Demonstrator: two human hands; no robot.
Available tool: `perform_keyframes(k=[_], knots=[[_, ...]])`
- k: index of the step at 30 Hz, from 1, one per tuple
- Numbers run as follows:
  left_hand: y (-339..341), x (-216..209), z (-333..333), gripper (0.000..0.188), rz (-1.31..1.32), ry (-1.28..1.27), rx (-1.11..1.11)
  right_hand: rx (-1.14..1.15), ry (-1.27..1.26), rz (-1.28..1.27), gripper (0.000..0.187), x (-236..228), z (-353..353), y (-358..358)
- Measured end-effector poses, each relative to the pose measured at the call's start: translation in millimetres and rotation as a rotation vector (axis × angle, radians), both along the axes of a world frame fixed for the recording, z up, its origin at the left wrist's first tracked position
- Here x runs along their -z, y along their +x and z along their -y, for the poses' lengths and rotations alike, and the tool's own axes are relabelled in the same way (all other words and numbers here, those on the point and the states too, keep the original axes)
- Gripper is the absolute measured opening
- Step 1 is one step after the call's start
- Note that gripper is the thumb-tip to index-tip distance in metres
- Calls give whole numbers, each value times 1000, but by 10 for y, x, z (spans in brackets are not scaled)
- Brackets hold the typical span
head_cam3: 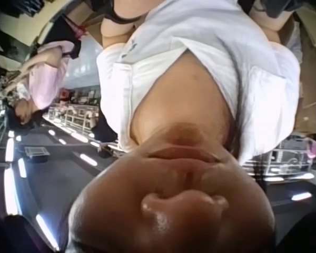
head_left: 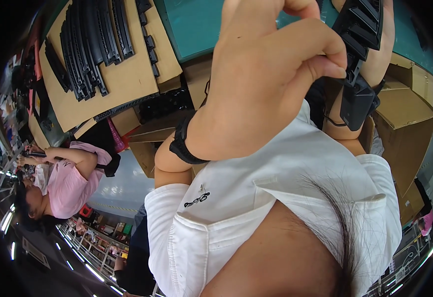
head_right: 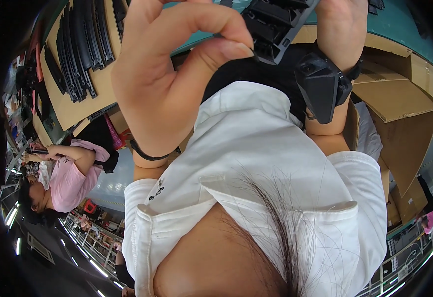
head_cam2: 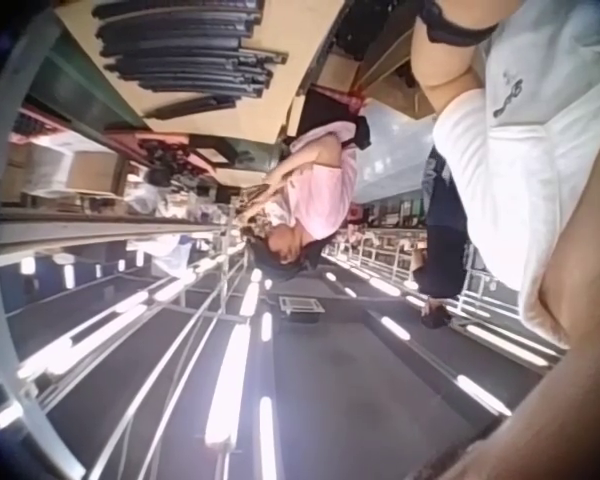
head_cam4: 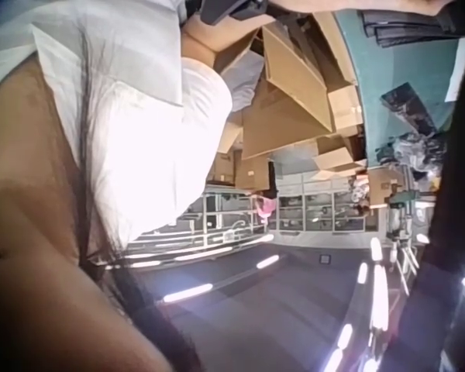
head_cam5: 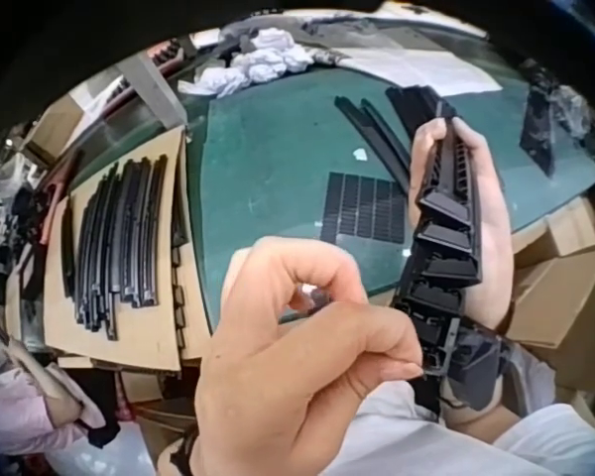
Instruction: The person applies adhesive strips to plastic components by hand, presses the components together, and places the assembled units into a cardboard box. After filling the box, the person covers the items with a white plastic sheet and continues assembling more plastic components.
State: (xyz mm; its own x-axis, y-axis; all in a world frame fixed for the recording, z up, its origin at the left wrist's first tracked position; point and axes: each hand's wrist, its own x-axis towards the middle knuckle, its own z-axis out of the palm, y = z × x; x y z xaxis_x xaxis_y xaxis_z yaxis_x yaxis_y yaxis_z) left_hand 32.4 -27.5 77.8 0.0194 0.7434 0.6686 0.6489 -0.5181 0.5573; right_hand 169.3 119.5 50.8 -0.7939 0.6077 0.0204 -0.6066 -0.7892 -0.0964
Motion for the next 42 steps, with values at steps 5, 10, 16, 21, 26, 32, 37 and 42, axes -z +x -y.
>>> perform_keyframes(k=[5, 10, 16, 21, 26, 32, 37, 42], knots=[[9, 35, 5, 26, -9, 24, 2, -24, -6, -4, 15, 11, -31, -7], [34, 71, 0, 28, -20, 51, 5, -80, -25, -22, 16, 1, -24, -9], [9, 76, 29, 30, -33, 88, 12, -46, -36, -2, 17, 11, -40, 5], [9, 100, 28, 32, -46, 119, 17, -41, -61, -9, 17, -40, 46, -30], [-36, 104, 59, 34, -60, 148, 19, 1, -60, -8, 16, -39, 73, -27], [-78, 120, 55, 36, -74, 190, 33, -56, -14, -19, 16, 21, -9, 7], [57, 127, 108, 29, 30, 171, -155, -12, -75, -74, 18, -55, 144, -82], [90, 224, 80, 32, -7, 281, -223, -103, -118, -103, 16, -53, 107, -56]])
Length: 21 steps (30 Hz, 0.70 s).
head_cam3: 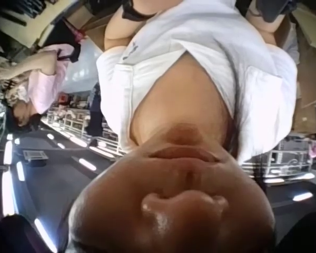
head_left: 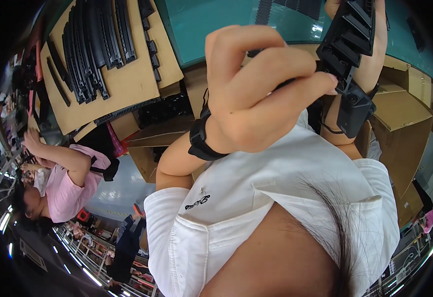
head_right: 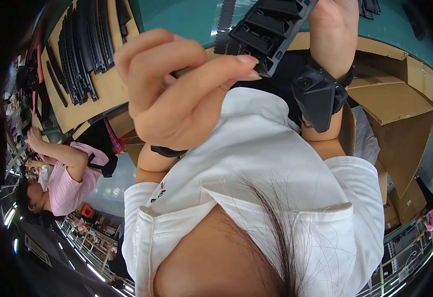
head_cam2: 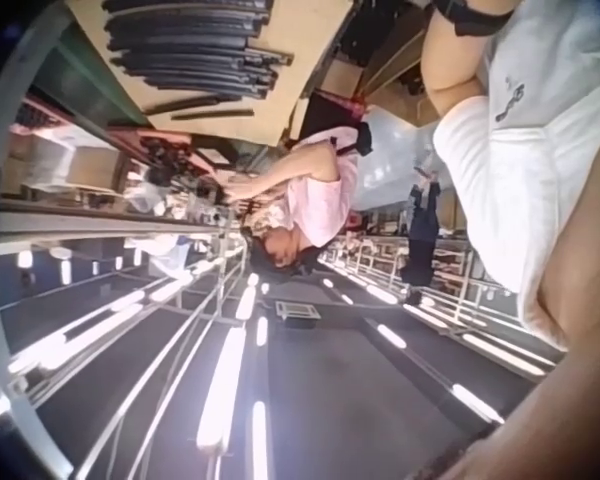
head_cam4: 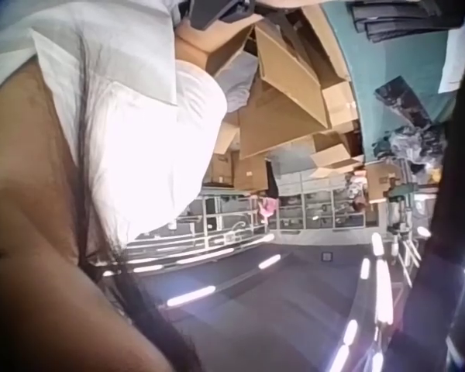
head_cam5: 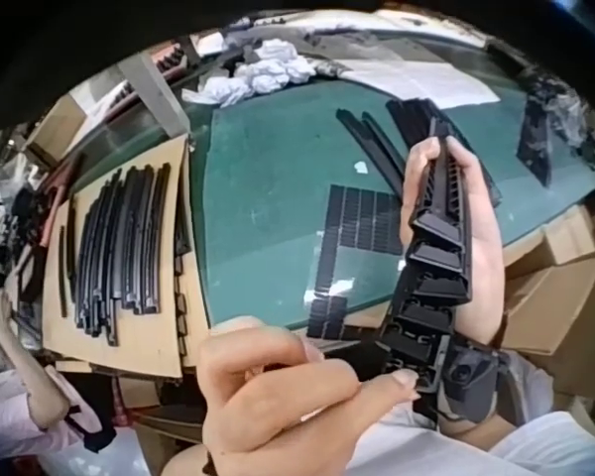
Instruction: The person applies adhesive strips to plastic components by hand, presses the components together, and places the assembled units into a cardboard box. After filling the box, the person covers the items with a white plastic sheet and continues assembling more plastic components.
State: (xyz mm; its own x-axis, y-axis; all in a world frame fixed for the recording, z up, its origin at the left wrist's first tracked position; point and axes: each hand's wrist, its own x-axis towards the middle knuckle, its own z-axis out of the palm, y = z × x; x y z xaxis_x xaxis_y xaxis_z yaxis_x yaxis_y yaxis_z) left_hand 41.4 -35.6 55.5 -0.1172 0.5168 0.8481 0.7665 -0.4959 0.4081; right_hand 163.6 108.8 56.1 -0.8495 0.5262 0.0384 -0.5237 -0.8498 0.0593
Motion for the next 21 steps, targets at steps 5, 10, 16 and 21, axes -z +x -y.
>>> perform_keyframes(k=[5, 10, 16, 21], knots=[[53, 31, 48, 35, 265, -142, 126, 308, -23, 74, 17, 5, 111, -25], [36, -155, 64, 56, 1312, -839, 630, 646, -235, 173, 25, -199, 285, -177], [-62, -272, 22, 60, 1519, -1038, 886, -25, -117, -52, 15, 29, -119, 12], [-28, -327, 118, 59, 1326, -903, 730, -16, -209, -101, 16, -77, 1, -183]])
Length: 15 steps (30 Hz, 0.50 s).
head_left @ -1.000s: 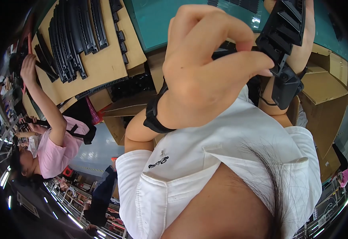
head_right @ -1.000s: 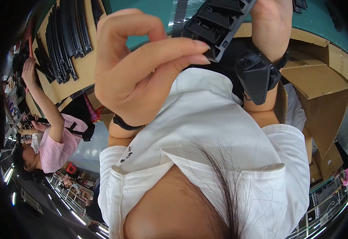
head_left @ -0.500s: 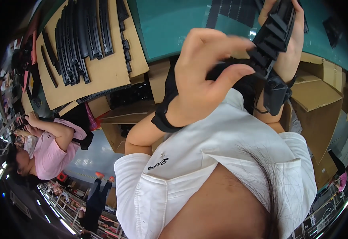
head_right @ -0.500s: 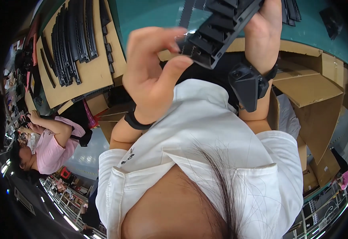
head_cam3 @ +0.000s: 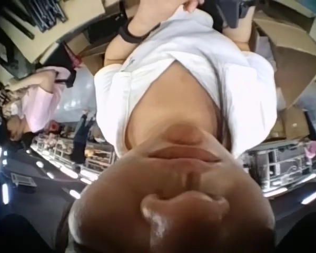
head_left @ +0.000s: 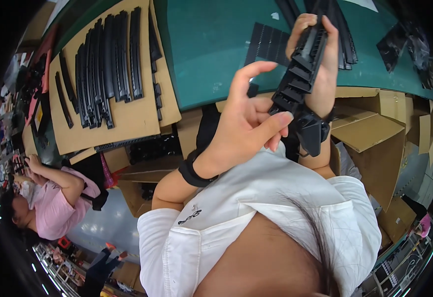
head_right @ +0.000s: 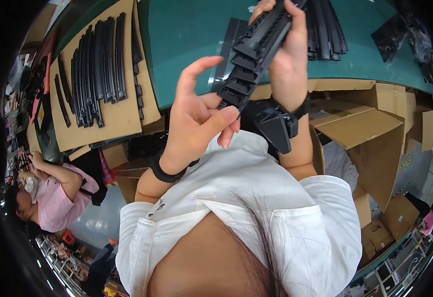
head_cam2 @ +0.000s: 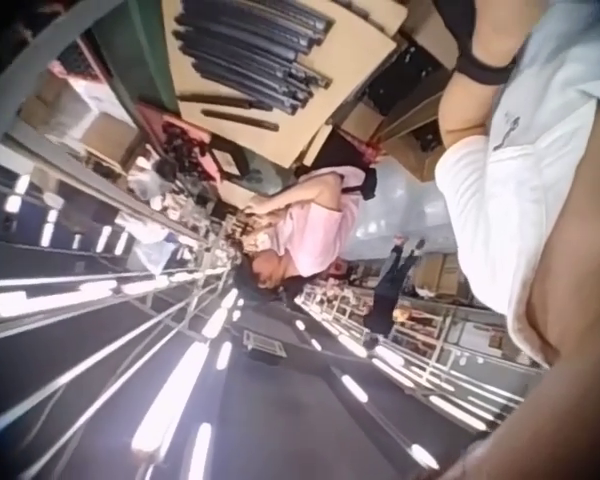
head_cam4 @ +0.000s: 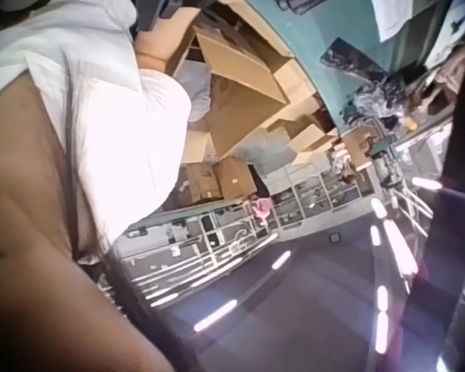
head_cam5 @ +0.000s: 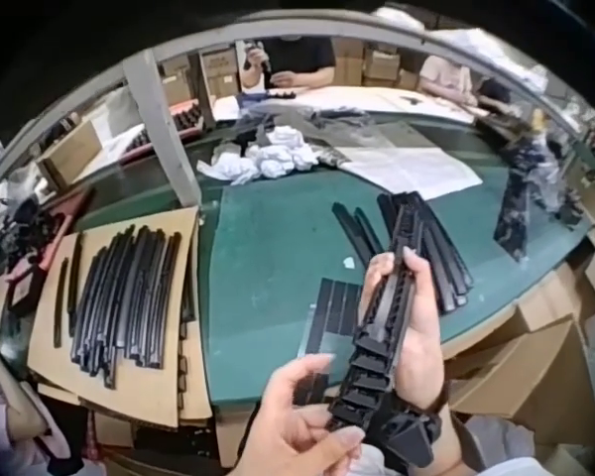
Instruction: The person applies adhesive strips to plastic components by hand, presses the components together, and places the assembled units into a cardboard box. After filling the box, the person covers the items with a white plastic sheet and continues assembling more plastic components.
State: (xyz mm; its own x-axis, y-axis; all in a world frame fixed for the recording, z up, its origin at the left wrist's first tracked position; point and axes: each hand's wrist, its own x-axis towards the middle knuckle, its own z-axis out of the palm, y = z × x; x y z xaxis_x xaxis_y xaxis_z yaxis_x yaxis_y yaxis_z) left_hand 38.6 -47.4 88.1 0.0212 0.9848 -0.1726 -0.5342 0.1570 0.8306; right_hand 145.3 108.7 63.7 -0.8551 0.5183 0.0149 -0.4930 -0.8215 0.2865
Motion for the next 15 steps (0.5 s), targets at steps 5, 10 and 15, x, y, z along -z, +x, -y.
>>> perform_keyframes(k=[5, 10, 15], knots=[[-34, -32, -52, 58, 152, -46, -53, 6, 195, 82, 15, 114, -258, -169], [-503, 149, -71, 51, 431, 0, 185, -68, 611, 322, 30, -51, 21, -569], [-990, 88, 39, 44, 111, -120, -20, -84, 1391, 841, 63, -107, 128, -779]])
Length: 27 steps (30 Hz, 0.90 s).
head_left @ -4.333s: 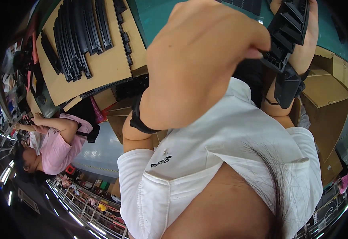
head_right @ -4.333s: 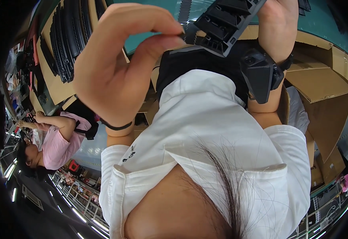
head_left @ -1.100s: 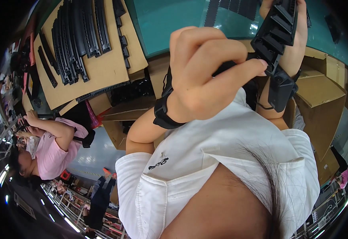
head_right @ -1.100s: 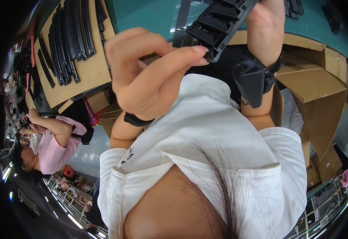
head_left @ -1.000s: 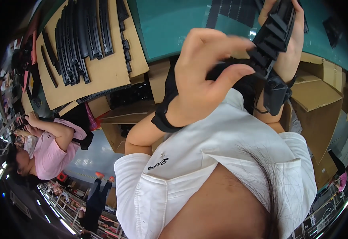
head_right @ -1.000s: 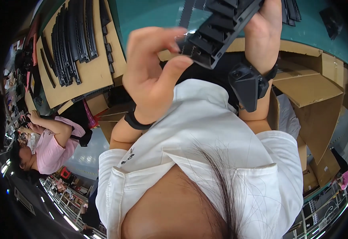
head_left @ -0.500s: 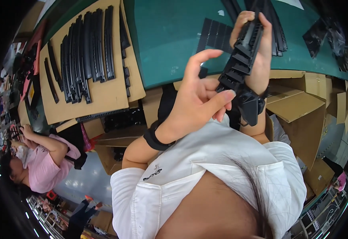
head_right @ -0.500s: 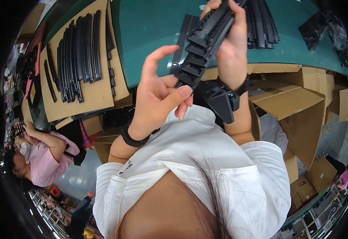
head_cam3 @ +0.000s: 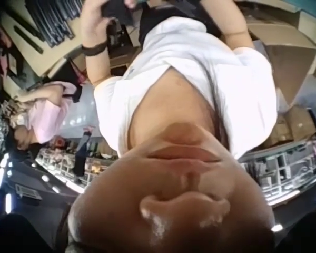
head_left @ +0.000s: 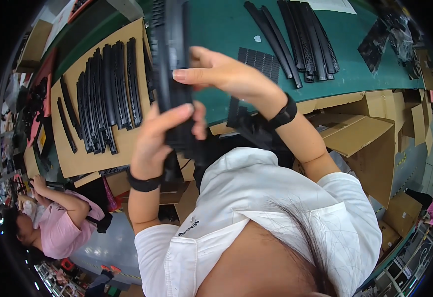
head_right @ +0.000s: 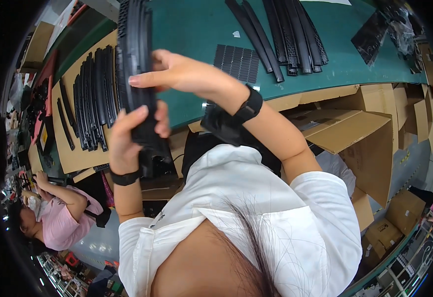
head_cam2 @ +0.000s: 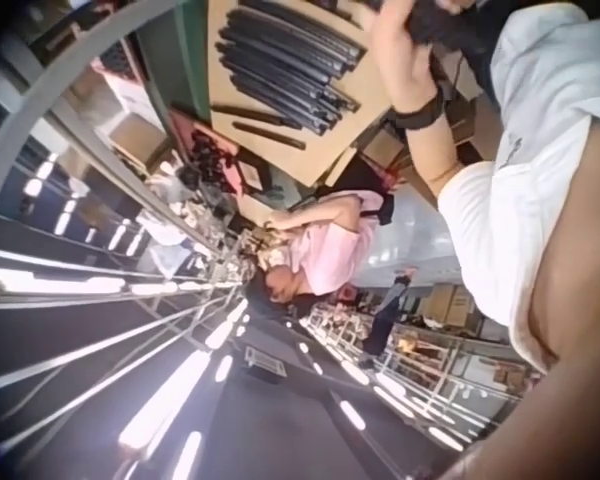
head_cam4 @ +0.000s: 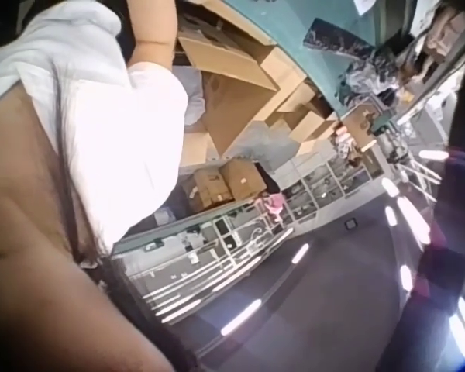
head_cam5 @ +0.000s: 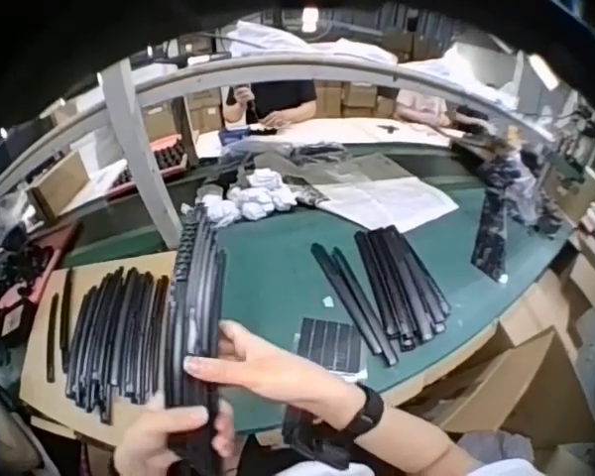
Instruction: The person applies adhesive strips to plastic components by hand, presses the components together, and places the assembled units into a cardboard box. After filling the box, the person covers the items with a white plastic sheet and continues assembling more plastic components.
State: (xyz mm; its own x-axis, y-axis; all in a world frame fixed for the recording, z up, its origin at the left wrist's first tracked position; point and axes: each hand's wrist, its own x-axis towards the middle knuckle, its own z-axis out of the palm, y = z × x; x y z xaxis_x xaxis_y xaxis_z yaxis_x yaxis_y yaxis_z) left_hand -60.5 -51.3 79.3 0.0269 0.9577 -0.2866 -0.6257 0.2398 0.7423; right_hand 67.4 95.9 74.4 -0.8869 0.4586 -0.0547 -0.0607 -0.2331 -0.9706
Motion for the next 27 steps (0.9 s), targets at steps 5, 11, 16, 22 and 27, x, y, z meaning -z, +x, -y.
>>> perform_keyframes(k=[5, 11, 16, 22, 27], knots=[[-881, -40, 225, 43, -568, -273, -322, 476, 1033, 266, 89, 85, -833, 392], [-2075, 480, 736, 61, -2137, -586, -392, 695, 901, 1091, 102, 679, -2044, 1612], [-2606, 682, 879, 71, -2096, -850, -260, 595, 986, 1461, 108, 757, -1964, 1519], [-2229, 375, 525, 65, -2326, -821, -141, 628, 874, 1310, 88, 1232, -2403, 1803], [-1334, -91, 424, 54, -2255, -341, -205, 658, 774, 1067, 64, 1118, -2260, 1799]])
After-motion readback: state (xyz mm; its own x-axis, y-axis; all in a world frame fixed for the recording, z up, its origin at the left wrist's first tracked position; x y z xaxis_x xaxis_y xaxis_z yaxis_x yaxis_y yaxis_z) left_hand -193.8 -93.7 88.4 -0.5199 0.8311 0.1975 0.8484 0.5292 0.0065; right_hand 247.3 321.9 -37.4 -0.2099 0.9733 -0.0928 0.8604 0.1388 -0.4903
